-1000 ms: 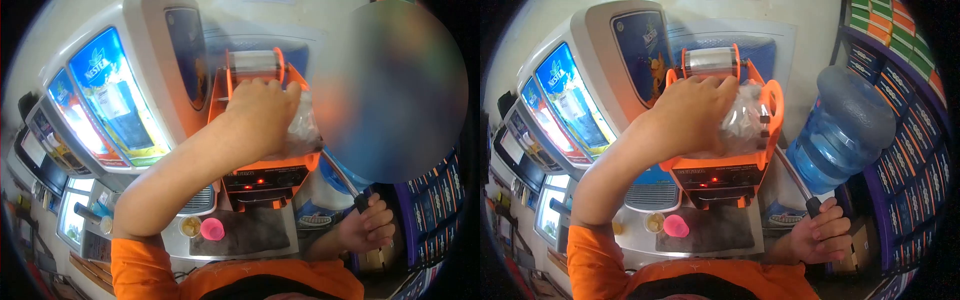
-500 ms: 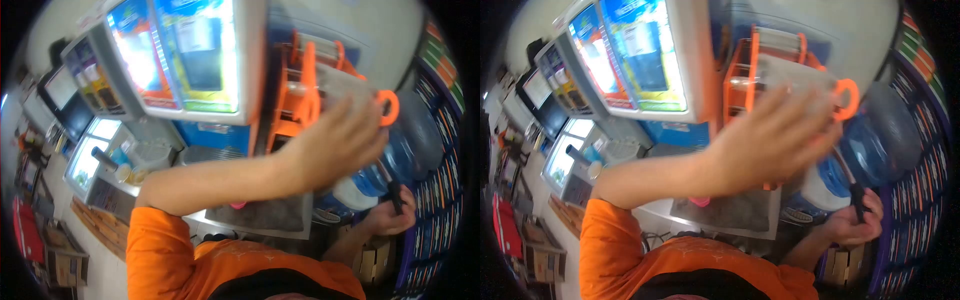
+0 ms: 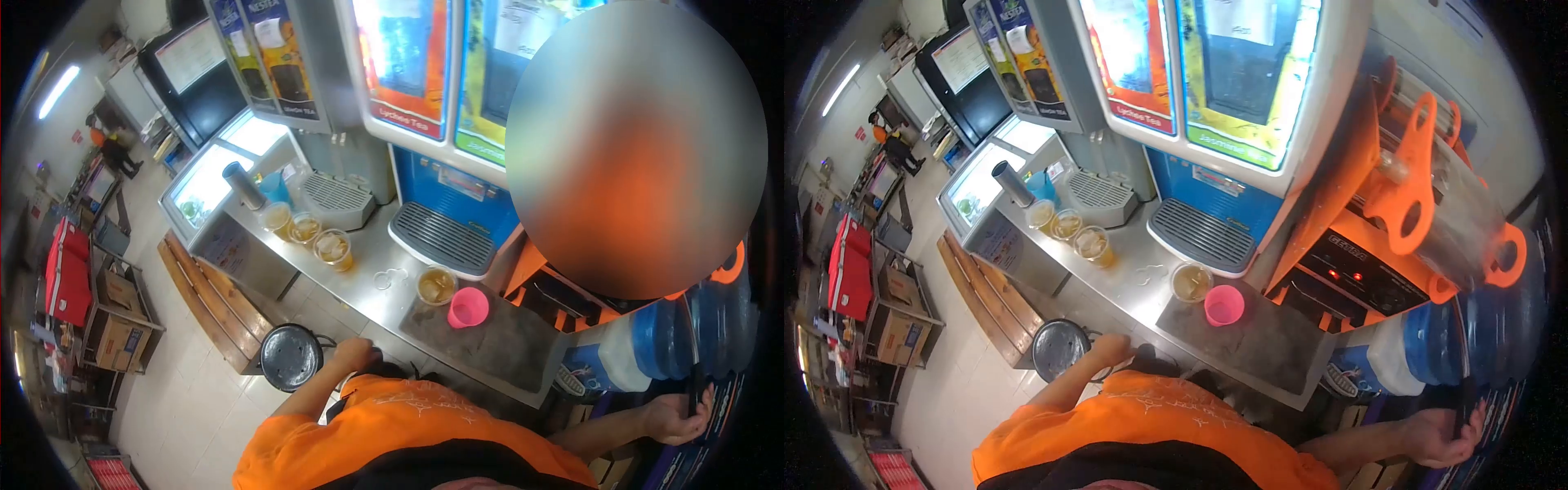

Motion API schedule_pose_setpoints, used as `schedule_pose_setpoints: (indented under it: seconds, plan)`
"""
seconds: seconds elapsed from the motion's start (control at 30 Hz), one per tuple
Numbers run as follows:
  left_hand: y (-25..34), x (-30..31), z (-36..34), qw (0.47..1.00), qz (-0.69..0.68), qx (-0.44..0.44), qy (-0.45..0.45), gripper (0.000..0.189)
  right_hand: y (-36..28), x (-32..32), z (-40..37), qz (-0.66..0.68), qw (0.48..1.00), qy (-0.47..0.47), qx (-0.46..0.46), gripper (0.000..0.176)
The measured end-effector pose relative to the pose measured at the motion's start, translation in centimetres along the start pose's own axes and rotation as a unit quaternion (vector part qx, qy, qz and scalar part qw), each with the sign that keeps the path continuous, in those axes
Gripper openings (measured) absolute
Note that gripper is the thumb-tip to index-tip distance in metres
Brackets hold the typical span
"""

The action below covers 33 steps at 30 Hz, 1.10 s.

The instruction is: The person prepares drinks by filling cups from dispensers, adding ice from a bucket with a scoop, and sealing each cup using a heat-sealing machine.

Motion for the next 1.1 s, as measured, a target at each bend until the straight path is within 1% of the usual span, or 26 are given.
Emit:
schedule_pose_setpoints:
  seconds: [0.03,0.07,0.1,0.13,0.2,0.23,0.3,0.33,0.37,0.4,0.43,0.5,0.57,0.6,0.67,0.7,0.77,0.8,0.83,0.87,0.9,0.93,0.97,1.0,1.07,1.1]
  plan:
    - [-1.9,-1.9,-0.1,1.0,-0.003,0.005,0.0,0.043,-0.2,-0.2,0.1,-0.007,1.0,0.021,-0.013,0.025]
    - [-3.8,-3.8,-0.2,0.999,-0.008,0.041,-0.034,0.043,-0.3,-0.4,0.2,-0.002,1.0,0.021,-0.015,0.025]
    - [-5.5,-5.6,-0.1,0.995,-0.012,0.076,-0.068,0.045,-0.3,-0.5,0.3,-0.033,0.999,0.007,-0.005,0.026]
    - [-6.9,-7.6,0.0,0.995,-0.014,0.077,-0.066,0.045,-0.3,-0.5,0.3,-0.064,0.998,-0.009,0.006,0.027]
    - [-9.3,-11.2,-0.1,0.981,-0.045,0.158,-0.105,0.048,-0.2,-0.1,0.3,-0.046,0.999,-0.013,0.0,0.028]
    - [-10.1,-12.4,-0.2,0.981,-0.045,0.158,-0.104,0.048,-0.3,0.0,0.4,-0.061,0.998,-0.027,-0.003,0.029]
    - [-11.3,-14.8,-0.4,0.952,-0.075,0.241,-0.176,0.051,-0.7,-0.1,0.6,-0.078,0.996,-0.043,-0.006,0.029]
    - [-11.5,-15.9,0.4,0.952,-0.074,0.238,-0.178,0.051,-0.9,-0.3,0.6,-0.097,0.994,-0.048,-0.011,0.03]
    - [-11.7,-17.0,1.4,0.95,-0.064,0.225,-0.206,0.051,-1.1,-0.3,0.6,-0.116,0.992,-0.052,-0.015,0.03]
    - [-11.5,-17.6,2.0,0.948,-0.054,0.211,-0.233,0.052,-1.1,0.0,0.7,-0.119,0.991,-0.055,-0.012,0.03]
    - [-10.9,-17.3,2.5,0.948,-0.053,0.208,-0.235,0.052,-1.0,0.3,0.7,-0.106,0.992,-0.063,-0.02,0.027]
    - [-7.5,-12.8,3.0,0.976,-0.061,0.141,-0.155,0.05,-1.3,0.6,0.6,-0.097,0.992,-0.072,-0.028,0.025]
    - [-7.5,-14.1,5.6,0.989,-0.058,0.09,-0.1,0.047,-1.9,0.0,0.3,-0.02,0.993,-0.093,-0.066,0.022]
    - [-6.7,-13.4,5.8,0.989,-0.057,0.089,-0.1,0.047,-2.1,-0.2,0.2,-0.021,0.993,-0.093,-0.065,0.022]
    - [-4.2,-9.1,5.5,0.984,-0.087,0.096,-0.12,0.047,-2.5,-0.7,0.0,0.011,0.991,-0.111,-0.08,0.017]
    - [-4.0,-9.2,5.8,0.984,-0.088,0.096,-0.119,0.047,-2.8,-1.0,-0.2,0.013,0.991,-0.11,-0.08,0.017]
    - [-3.8,-9.6,6.5,0.985,-0.054,0.09,-0.137,0.047,-3.0,-1.3,-0.5,0.033,0.991,-0.075,-0.108,0.015]
    - [-2.9,-7.9,5.6,0.985,-0.055,0.091,-0.137,0.047,-2.8,-1.3,-0.6,0.034,0.991,-0.075,-0.108,0.015]
    - [-1.3,-4.6,3.8,0.984,-0.043,0.074,-0.153,0.047,-2.6,-1.2,-0.7,0.04,0.992,-0.079,-0.088,0.015]
    - [-0.4,-2.9,2.8,0.983,-0.032,0.057,-0.17,0.046,-2.4,-1.0,-0.8,0.045,0.993,-0.083,-0.069,0.015]
    - [-1.3,-4.9,3.4,0.983,-0.033,0.057,-0.17,0.046,-2.1,-0.8,-0.8,0.045,0.993,-0.084,-0.068,0.015]
    - [-3.0,-8.3,4.4,0.982,-0.027,0.06,-0.178,0.046,-1.7,-0.6,-0.9,0.046,0.994,-0.084,-0.048,0.015]
    - [-4.2,-10.4,4.7,0.98,-0.02,0.065,-0.185,0.045,-1.5,-0.6,-1.0,0.047,0.995,-0.084,-0.028,0.015]
    - [-4.5,-10.7,4.5,0.98,-0.02,0.066,-0.185,0.045,-1.3,-0.8,-1.2,0.048,0.995,-0.083,-0.029,0.015]
    - [-5.0,-11.4,4.3,0.978,0.009,0.083,-0.192,0.044,-1.1,-1.4,-1.5,0.076,0.996,-0.036,0.018,0.016]
    - [-5.4,-11.9,4.4,0.978,0.01,0.082,-0.191,0.044,-1.3,-1.8,-1.5,0.075,0.996,-0.035,0.018,0.016]
Point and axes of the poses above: each hand's wrist, its own z-axis towards the middle knuckle, its own x-axis out of the back of the hand, y = z × x, the point moved 1 cm from there along z, towards the middle knuckle, and after that the axes turned 8 degrees about z, right-handed, at the moved point
